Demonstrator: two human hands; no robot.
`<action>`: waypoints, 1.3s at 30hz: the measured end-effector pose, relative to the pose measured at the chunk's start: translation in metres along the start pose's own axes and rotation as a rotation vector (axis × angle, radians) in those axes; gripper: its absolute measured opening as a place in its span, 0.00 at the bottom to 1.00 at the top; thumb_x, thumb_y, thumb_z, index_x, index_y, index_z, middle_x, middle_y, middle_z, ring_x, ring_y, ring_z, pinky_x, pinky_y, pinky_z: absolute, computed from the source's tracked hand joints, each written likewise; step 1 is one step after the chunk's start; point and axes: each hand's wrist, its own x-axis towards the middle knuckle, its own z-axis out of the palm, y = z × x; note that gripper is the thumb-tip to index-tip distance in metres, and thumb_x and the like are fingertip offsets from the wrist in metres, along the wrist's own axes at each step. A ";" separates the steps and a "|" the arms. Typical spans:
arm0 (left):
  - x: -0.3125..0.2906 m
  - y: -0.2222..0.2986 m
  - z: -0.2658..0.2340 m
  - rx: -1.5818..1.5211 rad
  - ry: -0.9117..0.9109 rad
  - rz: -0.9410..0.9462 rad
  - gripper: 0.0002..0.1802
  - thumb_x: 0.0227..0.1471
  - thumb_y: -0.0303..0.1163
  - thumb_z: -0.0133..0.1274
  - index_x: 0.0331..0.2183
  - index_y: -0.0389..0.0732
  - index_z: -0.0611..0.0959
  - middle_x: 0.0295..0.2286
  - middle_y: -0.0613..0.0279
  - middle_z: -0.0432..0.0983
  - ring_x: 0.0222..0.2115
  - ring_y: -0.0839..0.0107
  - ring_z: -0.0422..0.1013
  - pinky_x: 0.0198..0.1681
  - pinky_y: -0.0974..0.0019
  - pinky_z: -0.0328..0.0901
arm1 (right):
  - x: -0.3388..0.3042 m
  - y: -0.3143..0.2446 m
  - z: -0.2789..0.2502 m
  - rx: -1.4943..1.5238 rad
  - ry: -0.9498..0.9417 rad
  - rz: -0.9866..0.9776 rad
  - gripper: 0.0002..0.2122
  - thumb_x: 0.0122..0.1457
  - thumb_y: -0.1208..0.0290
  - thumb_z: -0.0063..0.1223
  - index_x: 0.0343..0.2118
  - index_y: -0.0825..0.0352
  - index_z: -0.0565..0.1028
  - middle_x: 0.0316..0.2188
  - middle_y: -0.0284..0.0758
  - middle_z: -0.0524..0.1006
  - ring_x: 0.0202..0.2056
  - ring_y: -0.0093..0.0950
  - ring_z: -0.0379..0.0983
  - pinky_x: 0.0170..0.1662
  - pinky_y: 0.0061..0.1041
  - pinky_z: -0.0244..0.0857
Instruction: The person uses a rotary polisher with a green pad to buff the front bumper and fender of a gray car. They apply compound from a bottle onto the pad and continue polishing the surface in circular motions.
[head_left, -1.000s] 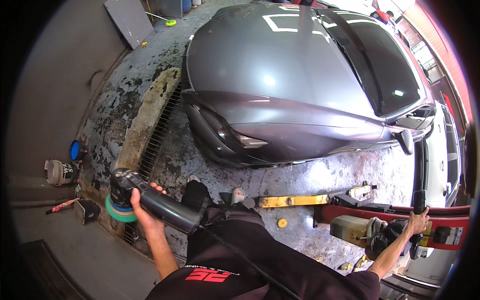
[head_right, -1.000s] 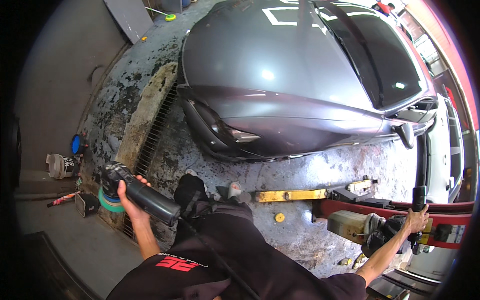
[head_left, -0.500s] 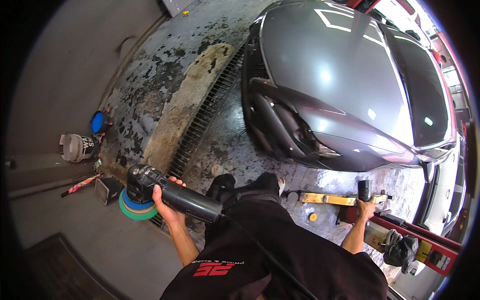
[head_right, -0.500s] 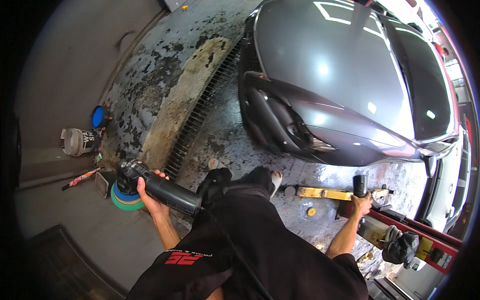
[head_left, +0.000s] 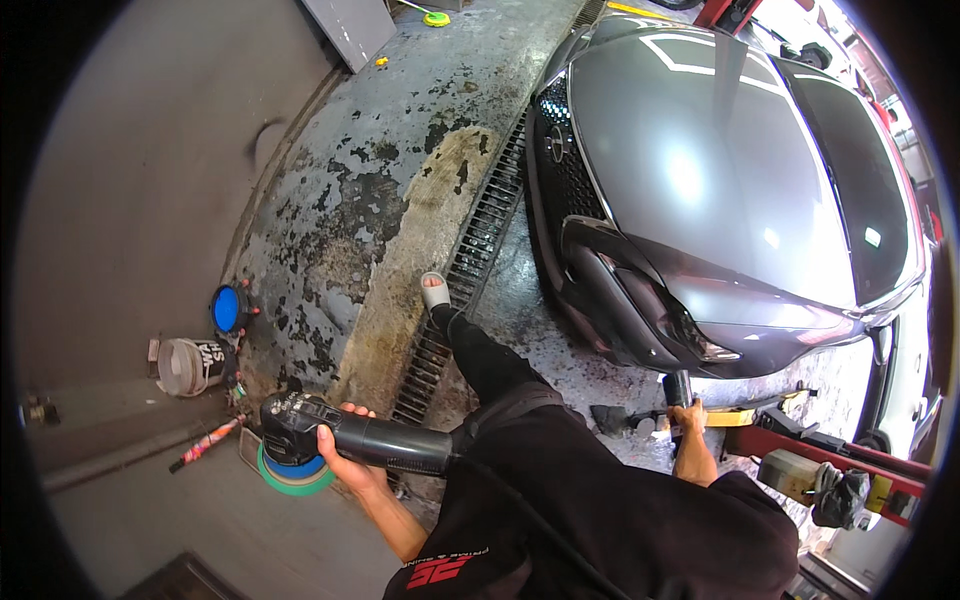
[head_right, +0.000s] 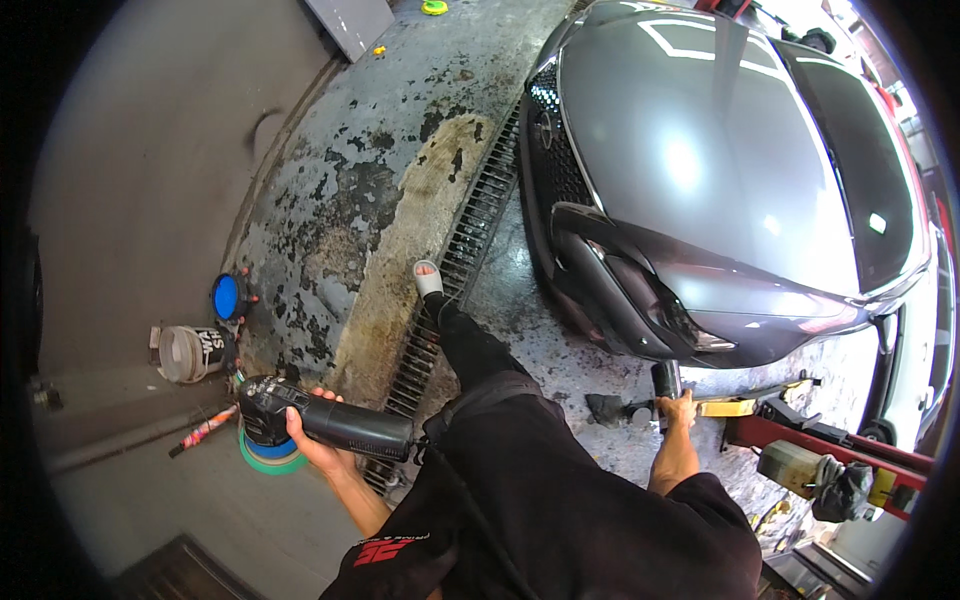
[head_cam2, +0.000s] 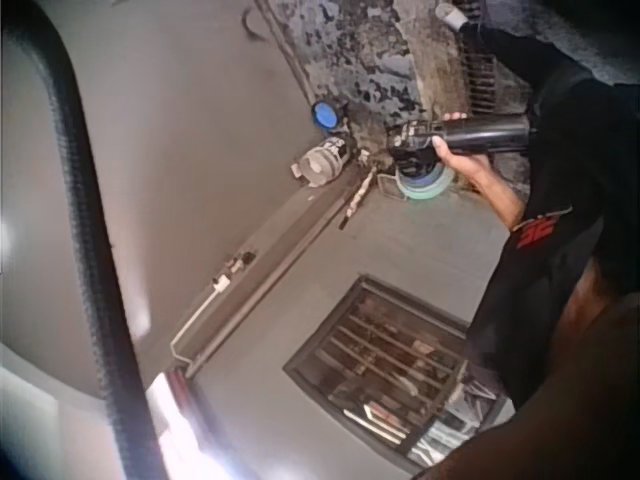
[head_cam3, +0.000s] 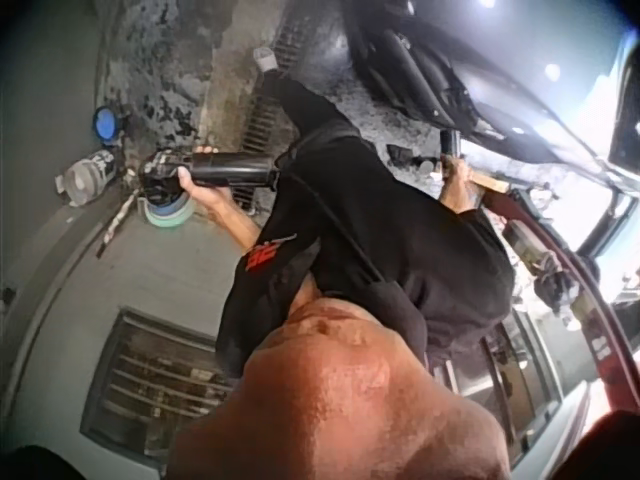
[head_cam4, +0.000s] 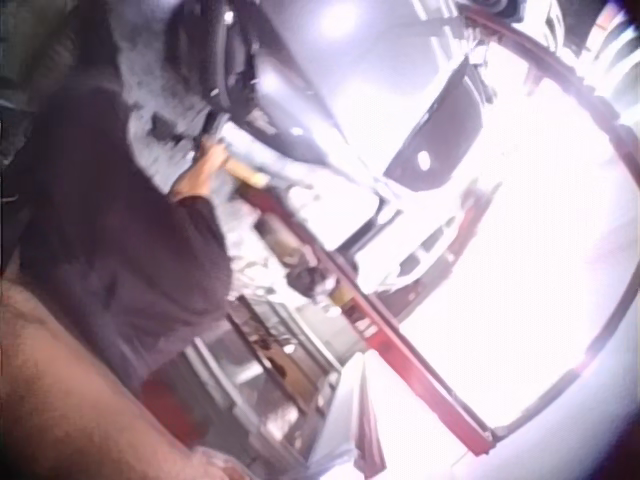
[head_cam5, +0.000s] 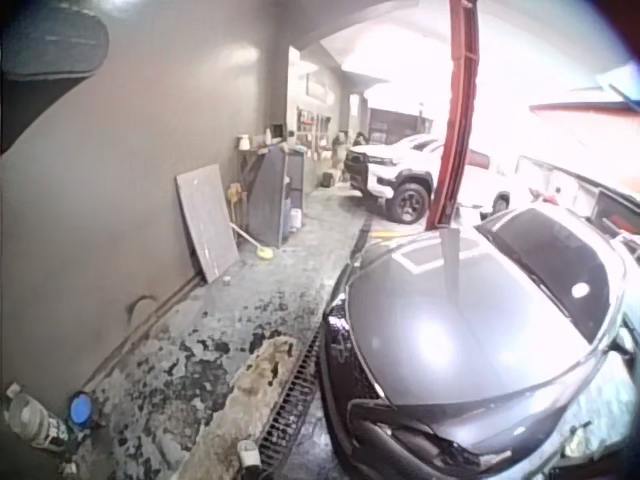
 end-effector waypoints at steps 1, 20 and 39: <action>0.021 0.003 0.000 0.001 -0.013 -0.010 0.36 0.62 0.60 0.54 0.48 0.32 0.78 0.40 0.51 0.78 0.43 0.59 0.76 0.53 0.56 0.72 | -0.006 -0.027 0.005 0.007 -0.006 0.007 0.48 0.38 0.55 0.77 0.68 0.52 0.68 0.63 0.47 0.73 0.64 0.48 0.72 0.64 0.52 0.67; 0.460 0.160 0.119 0.147 0.109 0.028 0.40 0.58 0.65 0.55 0.45 0.31 0.85 0.39 0.47 0.83 0.41 0.50 0.79 0.51 0.46 0.75 | -0.190 -0.686 -0.041 0.129 -0.098 -0.444 0.49 0.36 0.51 0.80 0.67 0.49 0.70 0.61 0.44 0.72 0.64 0.46 0.69 0.63 0.49 0.66; 0.863 0.363 0.161 0.203 -0.182 -0.073 0.35 0.65 0.61 0.52 0.48 0.34 0.81 0.40 0.55 0.79 0.44 0.63 0.77 0.52 0.58 0.72 | -0.419 -0.938 0.088 0.170 -0.426 -0.090 0.49 0.32 0.55 0.82 0.65 0.48 0.72 0.62 0.39 0.76 0.65 0.43 0.71 0.62 0.46 0.68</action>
